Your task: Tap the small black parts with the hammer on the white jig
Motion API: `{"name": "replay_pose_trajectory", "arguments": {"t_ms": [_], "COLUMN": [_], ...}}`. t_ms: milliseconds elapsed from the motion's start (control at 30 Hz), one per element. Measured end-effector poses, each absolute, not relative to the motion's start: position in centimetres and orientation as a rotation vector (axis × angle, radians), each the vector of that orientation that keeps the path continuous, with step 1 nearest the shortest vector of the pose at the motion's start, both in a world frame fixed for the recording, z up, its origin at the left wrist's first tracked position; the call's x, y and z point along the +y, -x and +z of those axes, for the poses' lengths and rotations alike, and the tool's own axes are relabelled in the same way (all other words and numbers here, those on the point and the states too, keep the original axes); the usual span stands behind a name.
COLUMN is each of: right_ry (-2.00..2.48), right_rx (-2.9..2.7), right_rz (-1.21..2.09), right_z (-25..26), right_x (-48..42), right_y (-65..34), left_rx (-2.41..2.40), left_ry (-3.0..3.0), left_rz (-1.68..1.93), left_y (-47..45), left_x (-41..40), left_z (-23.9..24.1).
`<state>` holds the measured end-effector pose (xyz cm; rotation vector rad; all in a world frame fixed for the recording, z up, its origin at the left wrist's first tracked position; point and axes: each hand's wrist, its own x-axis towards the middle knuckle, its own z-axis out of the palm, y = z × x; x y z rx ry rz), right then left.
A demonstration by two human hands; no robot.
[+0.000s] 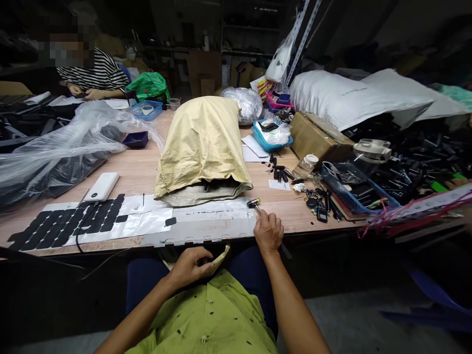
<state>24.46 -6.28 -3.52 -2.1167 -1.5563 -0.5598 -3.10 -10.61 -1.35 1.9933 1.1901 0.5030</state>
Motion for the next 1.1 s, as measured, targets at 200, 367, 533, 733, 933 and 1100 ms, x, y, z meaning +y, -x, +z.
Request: {"name": "replay_pose_trajectory", "arguments": {"t_ms": [200,367,533,733,933,1100], "right_ry": [2.096,2.063,2.07,2.074,2.112,2.132], "right_rx": [-1.559,-1.585,-1.589,-1.58,-1.593,-1.586], "right_rz": [-0.61,-0.669,-0.719,-0.724,-0.63,-0.58], "right_z": [-3.7,-3.9,-4.1,-4.3,-4.2,-4.0], "right_x": [-6.3,-6.3,-6.2,-6.0,-6.0,-5.9], "right_y": [-24.2,-24.1,-23.9,-23.7,-23.9,-23.9], "left_rx": [1.605,2.104,2.185,2.054,1.734,1.493], "left_ry": [-1.901,-1.621,-1.464,-1.724,-2.131,-2.275], "left_rz": [0.993,0.727,0.578,0.641,0.898,0.788], "left_y": [0.2,-1.5,-1.7,0.2,0.7,-0.9], "left_x": [0.5,7.3,8.3,6.5,1.6,-0.6], "left_z": [2.6,3.1,2.8,1.7,-0.5,-1.1]}}
